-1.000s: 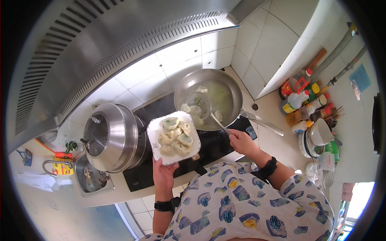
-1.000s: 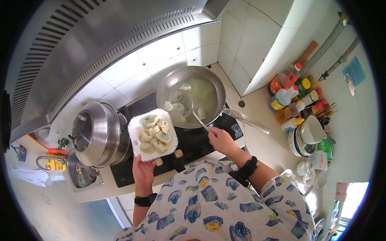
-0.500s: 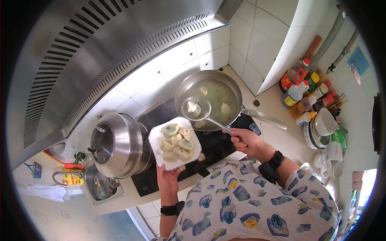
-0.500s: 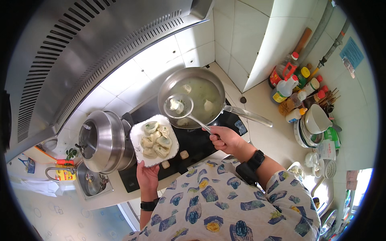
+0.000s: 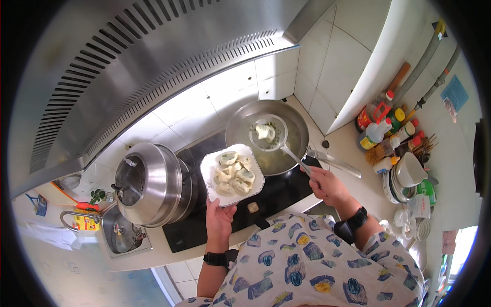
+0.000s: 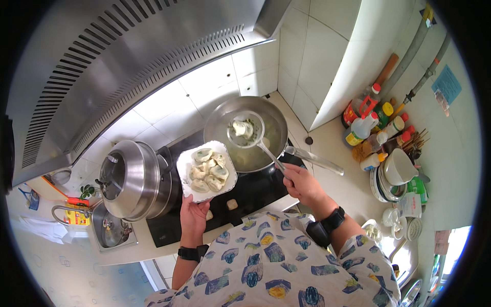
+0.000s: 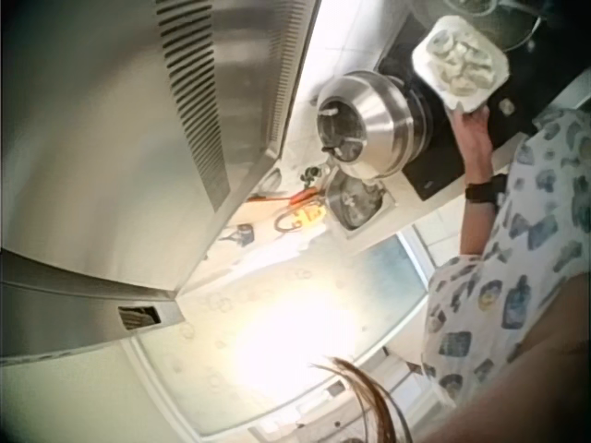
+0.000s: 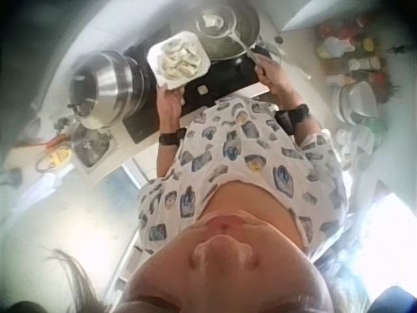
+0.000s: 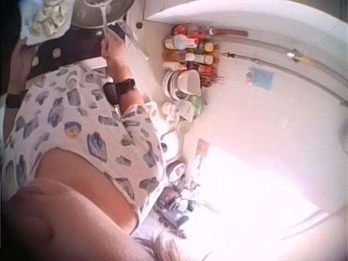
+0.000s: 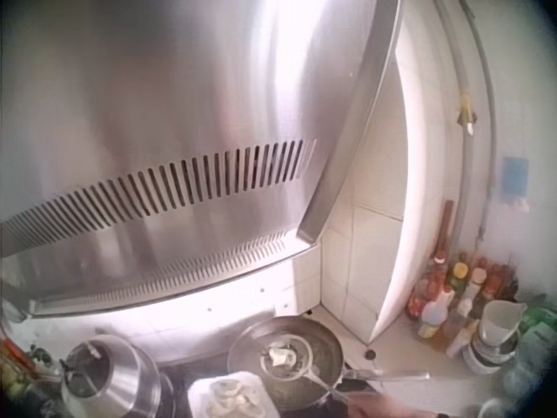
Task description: Boiling dumplings in a pan on the stove and transferring them to a takeaway container.
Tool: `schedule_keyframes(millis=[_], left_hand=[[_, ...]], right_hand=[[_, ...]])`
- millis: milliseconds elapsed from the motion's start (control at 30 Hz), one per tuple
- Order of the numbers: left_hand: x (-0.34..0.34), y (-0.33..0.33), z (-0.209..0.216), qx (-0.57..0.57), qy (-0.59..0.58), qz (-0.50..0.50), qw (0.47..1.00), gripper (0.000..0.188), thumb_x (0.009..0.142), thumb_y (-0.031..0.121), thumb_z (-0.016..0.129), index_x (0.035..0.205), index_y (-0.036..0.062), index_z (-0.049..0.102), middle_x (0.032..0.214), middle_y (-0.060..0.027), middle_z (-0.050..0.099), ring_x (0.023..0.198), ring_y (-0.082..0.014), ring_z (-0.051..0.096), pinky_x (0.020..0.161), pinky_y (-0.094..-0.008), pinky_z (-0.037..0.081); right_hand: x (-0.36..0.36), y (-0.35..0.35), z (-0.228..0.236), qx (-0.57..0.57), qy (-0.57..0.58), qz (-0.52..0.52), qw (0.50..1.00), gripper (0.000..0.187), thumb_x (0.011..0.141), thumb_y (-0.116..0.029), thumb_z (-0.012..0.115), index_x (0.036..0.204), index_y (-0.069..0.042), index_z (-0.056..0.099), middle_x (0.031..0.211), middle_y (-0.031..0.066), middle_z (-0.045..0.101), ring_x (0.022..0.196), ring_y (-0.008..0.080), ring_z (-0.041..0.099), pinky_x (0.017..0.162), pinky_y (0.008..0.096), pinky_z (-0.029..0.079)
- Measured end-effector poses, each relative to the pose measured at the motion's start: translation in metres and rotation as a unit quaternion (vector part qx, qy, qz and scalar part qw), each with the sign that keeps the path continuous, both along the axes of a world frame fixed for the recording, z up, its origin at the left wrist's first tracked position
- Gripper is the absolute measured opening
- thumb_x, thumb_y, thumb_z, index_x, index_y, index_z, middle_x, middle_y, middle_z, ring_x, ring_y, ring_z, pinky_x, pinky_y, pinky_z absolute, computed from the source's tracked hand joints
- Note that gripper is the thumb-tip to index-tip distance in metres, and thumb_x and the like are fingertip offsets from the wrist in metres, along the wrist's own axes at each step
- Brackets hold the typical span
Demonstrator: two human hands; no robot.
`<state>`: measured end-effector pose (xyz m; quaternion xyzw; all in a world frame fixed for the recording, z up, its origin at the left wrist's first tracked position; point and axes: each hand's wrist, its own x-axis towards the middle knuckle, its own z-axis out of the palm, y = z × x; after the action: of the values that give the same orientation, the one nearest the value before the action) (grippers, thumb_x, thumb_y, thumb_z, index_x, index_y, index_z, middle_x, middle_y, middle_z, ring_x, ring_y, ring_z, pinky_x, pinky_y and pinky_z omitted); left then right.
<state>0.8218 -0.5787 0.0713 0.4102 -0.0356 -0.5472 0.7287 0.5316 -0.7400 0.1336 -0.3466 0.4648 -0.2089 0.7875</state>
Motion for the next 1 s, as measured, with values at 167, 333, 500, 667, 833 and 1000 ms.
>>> schedule_keyframes(millis=[167, 333, 500, 667, 833, 1000], left_hand=[[-0.007, -0.018, 0.008, -0.01, -0.028, -0.018, 0.999, 0.049, 0.094, 0.018, 0.046, 0.14, 0.0095, 0.035, 0.125, -0.0113, 0.057, 0.095, -0.0228, 0.067, 0.07, -0.026, 0.058], [-0.008, -0.034, 0.009, -0.011, -0.053, -0.03, 0.998, 0.047, 0.095, 0.018, 0.044, 0.14, 0.0067, 0.036, 0.126, -0.0131, 0.058, 0.097, -0.0266, 0.067, 0.067, -0.0233, 0.058], [-0.012, -0.055, 0.012, -0.021, -0.062, -0.063, 0.996, 0.047, 0.095, 0.019, 0.043, 0.14, 0.0069, 0.036, 0.126, -0.0127, 0.058, 0.099, -0.0269, 0.067, 0.066, -0.0217, 0.057], [-0.016, -0.072, 0.015, -0.036, -0.051, -0.082, 0.995, 0.048, 0.095, 0.02, 0.044, 0.14, 0.0066, 0.036, 0.127, -0.012, 0.057, 0.1, -0.0286, 0.067, 0.066, -0.0224, 0.057], [-0.011, -0.079, 0.009, -0.052, -0.047, -0.089, 0.994, 0.048, 0.094, 0.019, 0.045, 0.14, 0.006, 0.036, 0.125, -0.0119, 0.058, 0.099, -0.0302, 0.067, 0.066, -0.0239, 0.057], [-0.01, -0.079, 0.002, -0.055, -0.035, -0.091, 0.994, 0.047, 0.094, 0.02, 0.045, 0.139, 0.0061, 0.037, 0.124, -0.0119, 0.058, 0.098, -0.0301, 0.067, 0.064, -0.0236, 0.057]], right_hand=[[-0.011, 0.002, 0.006, -0.033, 0.022, -0.019, 0.999, 0.034, 0.099, -0.014, 0.042, 0.131, -0.007, 0.051, 0.062, -0.0044, 0.037, 0.042, 0.0031, 0.027, 0.037, 0.0178, 0.021], [-0.017, 0.009, 0.022, -0.093, 0.028, -0.017, 0.995, 0.034, 0.1, -0.013, 0.041, 0.132, -0.007, 0.051, 0.062, -0.0049, 0.037, 0.042, 0.0028, 0.027, 0.037, 0.0176, 0.022], [-0.015, 0.019, 0.035, -0.195, 0.063, 0.03, 0.978, 0.035, 0.1, -0.013, 0.041, 0.132, -0.006, 0.052, 0.062, -0.005, 0.04, 0.046, 0.0022, 0.032, 0.042, 0.0172, 0.027], [-0.013, 0.029, 0.035, -0.443, 0.24, 0.096, 0.858, 0.035, 0.095, -0.013, 0.051, 0.129, -0.008, 0.057, 0.066, 0.0059, 0.052, 0.057, 0.014, 0.052, 0.054, 0.0285, 0.044], [-0.01, 0.035, 0.054, -0.563, 0.313, 0.137, 0.753, 0.041, 0.089, -0.007, 0.056, 0.13, -0.013, 0.057, 0.071, 0.0113, 0.058, 0.062, 0.0267, 0.058, 0.058, 0.0339, 0.048], [-0.008, 0.035, 0.054, -0.611, 0.336, 0.146, 0.701, 0.044, 0.088, -0.005, 0.056, 0.13, -0.015, 0.057, 0.073, 0.0122, 0.061, 0.064, 0.0302, 0.06, 0.059, 0.0371, 0.05]])
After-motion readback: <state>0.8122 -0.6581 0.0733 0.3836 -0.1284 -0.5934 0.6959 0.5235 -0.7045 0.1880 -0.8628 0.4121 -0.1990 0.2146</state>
